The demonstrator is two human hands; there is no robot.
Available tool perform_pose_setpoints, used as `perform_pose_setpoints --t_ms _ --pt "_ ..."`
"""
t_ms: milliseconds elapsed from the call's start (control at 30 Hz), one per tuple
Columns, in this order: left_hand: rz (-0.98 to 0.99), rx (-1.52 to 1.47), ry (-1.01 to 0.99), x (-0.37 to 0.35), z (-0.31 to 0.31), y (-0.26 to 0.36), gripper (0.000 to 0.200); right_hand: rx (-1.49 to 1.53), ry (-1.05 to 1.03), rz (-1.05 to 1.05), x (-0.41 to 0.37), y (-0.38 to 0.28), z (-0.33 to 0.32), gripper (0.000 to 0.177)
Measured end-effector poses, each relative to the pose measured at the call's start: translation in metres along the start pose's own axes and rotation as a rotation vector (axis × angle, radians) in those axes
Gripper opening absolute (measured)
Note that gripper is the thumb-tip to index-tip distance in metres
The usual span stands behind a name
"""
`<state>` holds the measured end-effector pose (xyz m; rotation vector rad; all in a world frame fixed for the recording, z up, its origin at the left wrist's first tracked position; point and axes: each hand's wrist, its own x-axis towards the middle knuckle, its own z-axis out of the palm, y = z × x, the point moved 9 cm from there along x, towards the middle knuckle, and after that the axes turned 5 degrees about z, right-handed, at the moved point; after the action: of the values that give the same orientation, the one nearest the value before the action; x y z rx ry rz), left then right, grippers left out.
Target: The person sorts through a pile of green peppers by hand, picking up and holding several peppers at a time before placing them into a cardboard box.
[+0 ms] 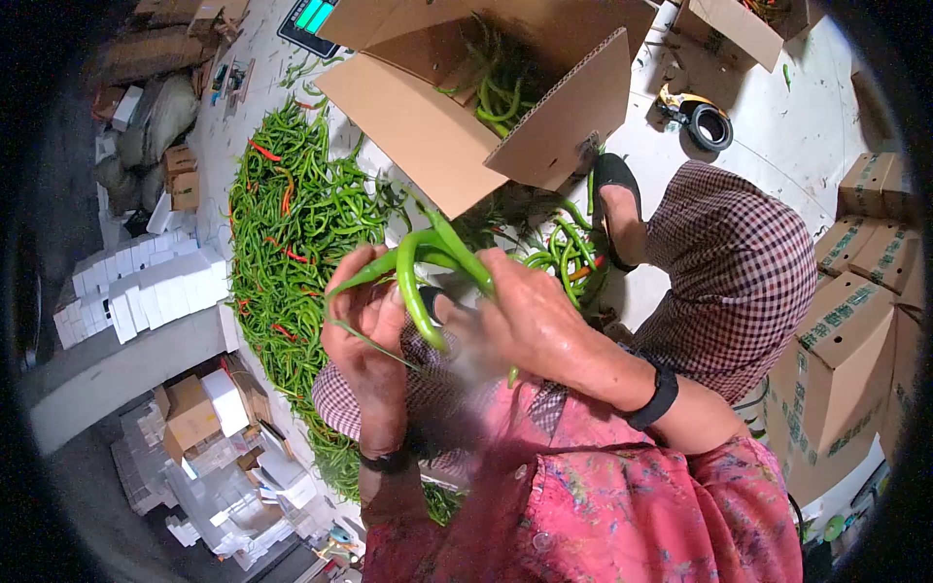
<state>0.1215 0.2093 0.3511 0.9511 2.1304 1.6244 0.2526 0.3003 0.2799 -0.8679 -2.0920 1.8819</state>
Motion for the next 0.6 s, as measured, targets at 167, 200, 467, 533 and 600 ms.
perform_pose_setpoints --t_ms 167,200,467,533,600 --pt "0.215 0.011 -0.137 0.008 0.018 0.017 0.059 -0.073 0.050 -0.113 0.000 -0.004 -0.010 0.039" --pt "0.214 0.011 -0.137 0.011 0.016 0.015 0.059 -0.090 -0.061 -0.091 0.001 -0.002 -0.002 0.038" --pt "0.030 0.021 -0.299 0.026 0.023 0.016 0.018 0.704 -0.900 0.220 -0.030 -0.020 0.052 0.029" --pt "0.026 0.054 -0.297 0.029 0.024 0.022 0.017 0.708 -0.950 0.254 -0.031 -0.019 0.053 0.031" --pt "-0.056 0.086 -0.263 0.028 0.021 0.022 0.016 0.712 -1.005 0.292 -0.034 -0.022 0.053 0.033"
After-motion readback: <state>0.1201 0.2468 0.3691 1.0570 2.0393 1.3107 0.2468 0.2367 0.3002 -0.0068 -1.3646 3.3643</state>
